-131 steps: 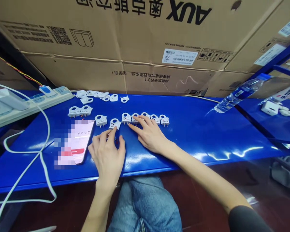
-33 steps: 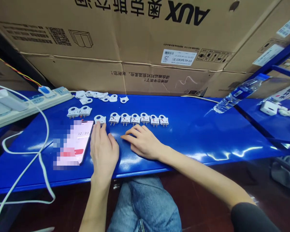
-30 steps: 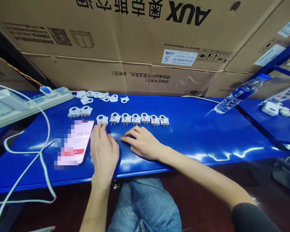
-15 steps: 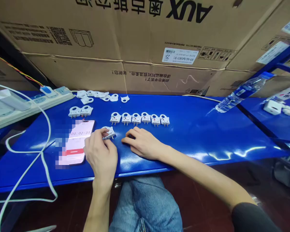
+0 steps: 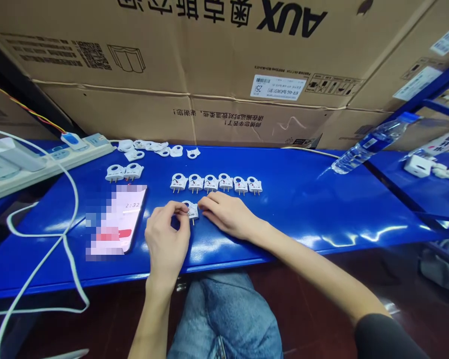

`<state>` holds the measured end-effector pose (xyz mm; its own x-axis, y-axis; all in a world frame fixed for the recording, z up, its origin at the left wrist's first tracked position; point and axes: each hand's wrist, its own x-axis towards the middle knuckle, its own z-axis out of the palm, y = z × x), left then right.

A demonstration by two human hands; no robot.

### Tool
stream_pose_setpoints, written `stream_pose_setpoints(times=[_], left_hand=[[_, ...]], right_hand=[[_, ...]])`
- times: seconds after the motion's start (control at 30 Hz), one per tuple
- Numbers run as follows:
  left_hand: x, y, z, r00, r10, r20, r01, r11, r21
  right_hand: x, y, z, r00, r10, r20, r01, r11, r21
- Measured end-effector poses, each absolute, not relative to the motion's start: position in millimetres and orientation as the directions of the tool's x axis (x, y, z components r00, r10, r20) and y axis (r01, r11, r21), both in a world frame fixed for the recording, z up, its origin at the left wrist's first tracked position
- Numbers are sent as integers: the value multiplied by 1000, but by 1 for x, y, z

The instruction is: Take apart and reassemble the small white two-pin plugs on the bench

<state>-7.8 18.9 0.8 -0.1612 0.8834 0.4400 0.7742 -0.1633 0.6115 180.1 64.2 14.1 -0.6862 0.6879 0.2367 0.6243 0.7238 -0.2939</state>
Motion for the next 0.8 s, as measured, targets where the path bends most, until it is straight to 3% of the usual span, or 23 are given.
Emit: stream_pose_setpoints(times=[0.13,0.3,0.53,0.8], left_hand=[[-6,20,1,-35,915,402,725,-254,641],[-3,19,4,39,920,389,701,-302,645],[-6,20,-3,-160,937,312,717,-107,689],[0,19,-2,-44,954,296,859,-115,499]], right_hand=[[182,67,14,-603,741,295,623,669,-405],[182,68,11,-602,714,356,548,695,-466],[183,69,4,-609,708,357,544,701,-462],[183,67,6,-589,724,359,530,682,-504]])
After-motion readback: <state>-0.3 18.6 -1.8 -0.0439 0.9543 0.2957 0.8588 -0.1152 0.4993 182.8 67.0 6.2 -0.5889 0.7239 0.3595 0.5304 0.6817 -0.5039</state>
